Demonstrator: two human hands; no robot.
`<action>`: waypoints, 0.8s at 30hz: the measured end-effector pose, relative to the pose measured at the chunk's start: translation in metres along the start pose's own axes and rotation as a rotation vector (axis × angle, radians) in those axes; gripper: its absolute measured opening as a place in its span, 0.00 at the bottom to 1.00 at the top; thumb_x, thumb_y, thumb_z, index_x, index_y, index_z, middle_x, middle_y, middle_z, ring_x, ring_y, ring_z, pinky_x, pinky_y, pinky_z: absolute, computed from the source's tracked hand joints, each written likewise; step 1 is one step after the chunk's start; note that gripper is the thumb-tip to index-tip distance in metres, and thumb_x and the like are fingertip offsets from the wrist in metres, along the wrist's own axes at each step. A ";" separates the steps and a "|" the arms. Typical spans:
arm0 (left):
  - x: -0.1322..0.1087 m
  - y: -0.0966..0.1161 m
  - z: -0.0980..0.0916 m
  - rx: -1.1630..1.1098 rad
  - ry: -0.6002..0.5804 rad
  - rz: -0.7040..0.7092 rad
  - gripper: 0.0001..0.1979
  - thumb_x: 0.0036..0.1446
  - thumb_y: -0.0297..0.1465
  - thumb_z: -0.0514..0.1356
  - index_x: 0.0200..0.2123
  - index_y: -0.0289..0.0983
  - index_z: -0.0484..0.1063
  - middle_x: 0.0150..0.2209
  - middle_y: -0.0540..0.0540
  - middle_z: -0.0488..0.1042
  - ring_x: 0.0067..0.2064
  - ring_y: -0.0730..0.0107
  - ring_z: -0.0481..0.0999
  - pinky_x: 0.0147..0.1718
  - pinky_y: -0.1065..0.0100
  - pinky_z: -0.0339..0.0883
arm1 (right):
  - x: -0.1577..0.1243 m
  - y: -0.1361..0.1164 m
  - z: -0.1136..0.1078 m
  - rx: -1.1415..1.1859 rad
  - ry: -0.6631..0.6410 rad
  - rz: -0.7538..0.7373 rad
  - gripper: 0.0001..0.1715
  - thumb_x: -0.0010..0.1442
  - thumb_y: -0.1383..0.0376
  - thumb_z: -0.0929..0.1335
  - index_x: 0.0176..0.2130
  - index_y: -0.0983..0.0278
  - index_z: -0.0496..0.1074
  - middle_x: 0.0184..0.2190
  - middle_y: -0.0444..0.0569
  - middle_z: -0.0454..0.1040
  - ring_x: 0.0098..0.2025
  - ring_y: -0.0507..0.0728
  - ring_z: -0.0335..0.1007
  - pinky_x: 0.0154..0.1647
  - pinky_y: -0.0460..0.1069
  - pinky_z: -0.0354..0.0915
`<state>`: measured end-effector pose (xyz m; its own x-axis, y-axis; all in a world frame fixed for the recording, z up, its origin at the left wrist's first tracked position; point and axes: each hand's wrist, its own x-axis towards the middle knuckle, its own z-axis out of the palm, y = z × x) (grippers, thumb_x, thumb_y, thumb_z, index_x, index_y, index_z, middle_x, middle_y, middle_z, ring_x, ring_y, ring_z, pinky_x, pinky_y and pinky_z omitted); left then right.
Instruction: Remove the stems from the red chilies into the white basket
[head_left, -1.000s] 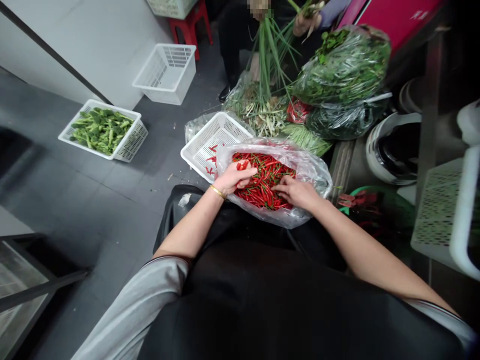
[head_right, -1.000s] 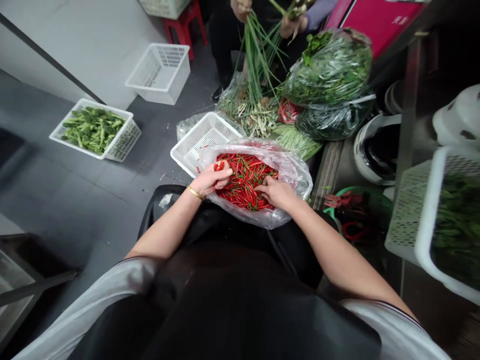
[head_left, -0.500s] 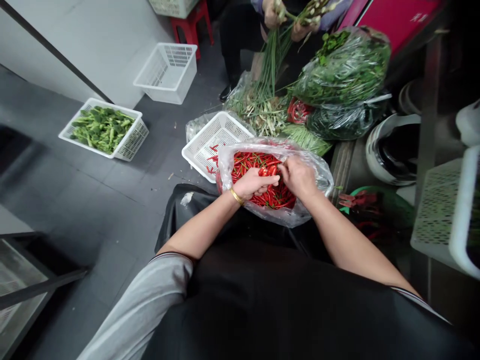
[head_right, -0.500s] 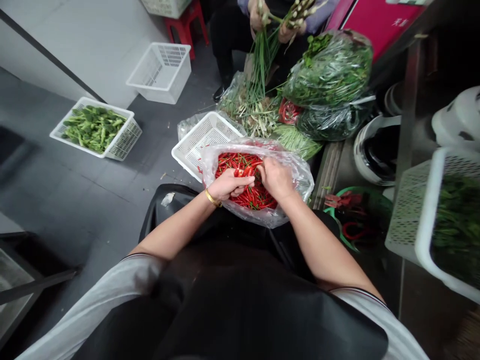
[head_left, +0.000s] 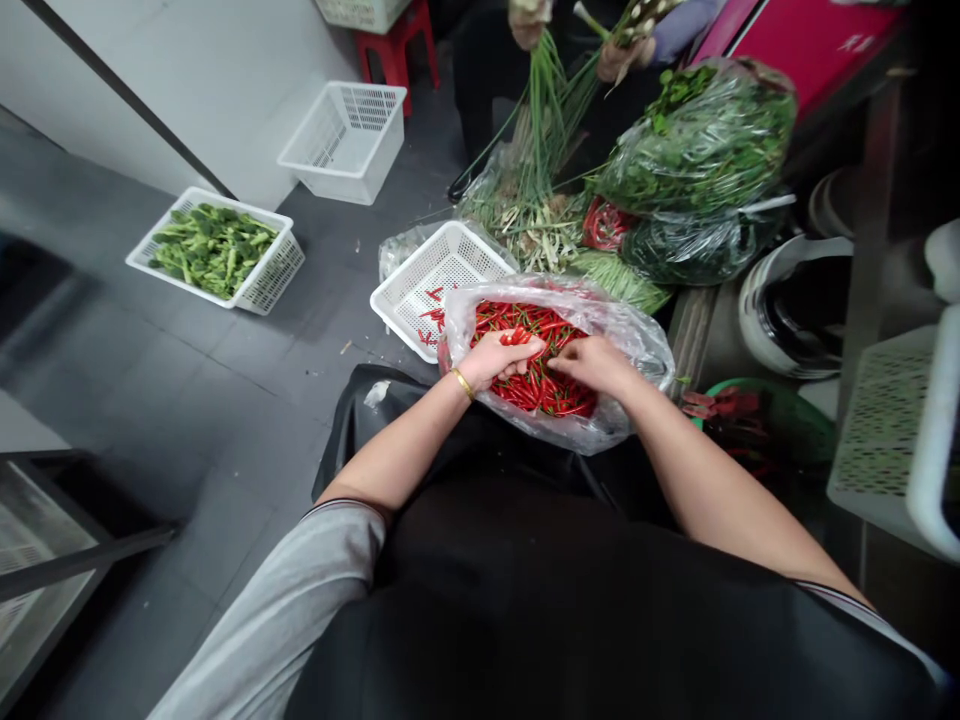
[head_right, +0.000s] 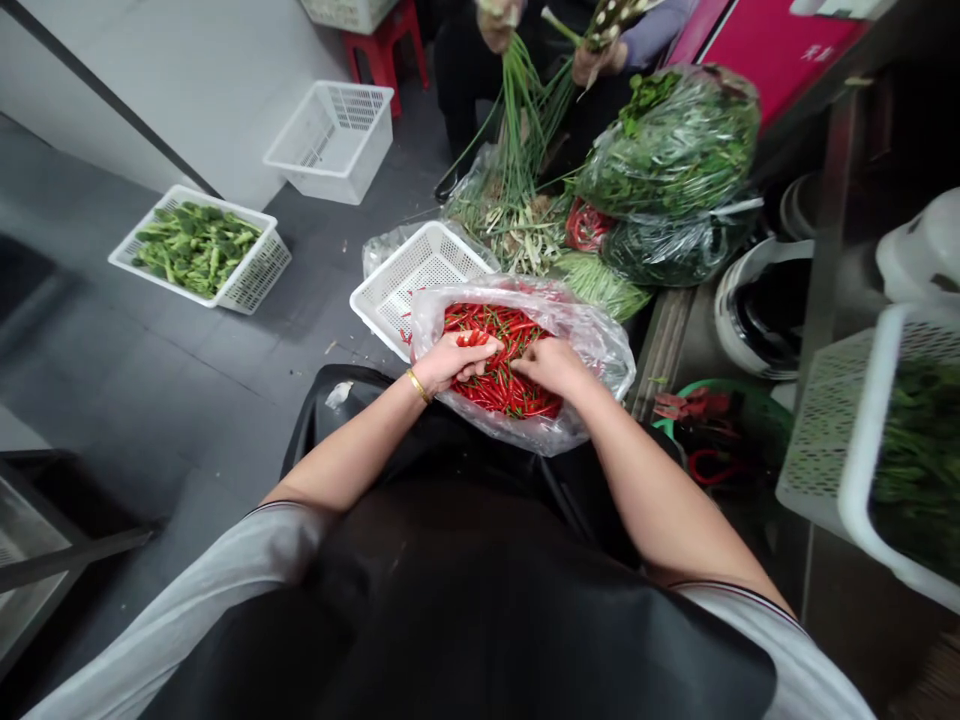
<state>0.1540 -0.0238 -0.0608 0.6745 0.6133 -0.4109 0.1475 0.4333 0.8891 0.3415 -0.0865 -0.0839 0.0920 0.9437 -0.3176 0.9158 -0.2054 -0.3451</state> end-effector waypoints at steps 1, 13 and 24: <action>0.000 0.000 0.001 -0.008 -0.009 0.008 0.16 0.50 0.40 0.66 0.33 0.34 0.70 0.17 0.55 0.65 0.15 0.85 0.56 0.14 0.77 0.43 | -0.001 -0.004 0.008 -0.057 -0.039 0.018 0.15 0.56 0.55 0.68 0.26 0.64 0.74 0.27 0.51 0.77 0.30 0.57 0.72 0.31 0.49 0.62; 0.001 -0.005 0.012 0.091 -0.069 -0.020 0.23 0.34 0.40 0.72 0.20 0.34 0.62 0.15 0.58 0.57 0.17 0.86 0.52 0.18 0.75 0.42 | -0.010 -0.012 0.001 0.792 0.282 -0.112 0.25 0.56 0.45 0.66 0.25 0.64 0.69 0.22 0.48 0.72 0.26 0.54 0.69 0.29 0.49 0.65; -0.002 0.003 -0.016 -0.080 0.128 -0.172 0.09 0.49 0.33 0.61 0.25 0.30 0.70 0.18 0.48 0.69 0.15 0.83 0.57 0.14 0.74 0.39 | -0.004 -0.013 0.045 -0.213 0.002 0.057 0.17 0.63 0.56 0.63 0.37 0.65 0.74 0.36 0.54 0.76 0.36 0.57 0.72 0.32 0.48 0.58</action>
<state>0.1415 -0.0129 -0.0603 0.5468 0.6024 -0.5815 0.1912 0.5864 0.7872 0.3115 -0.0997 -0.1176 0.1464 0.9329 -0.3292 0.9710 -0.1990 -0.1322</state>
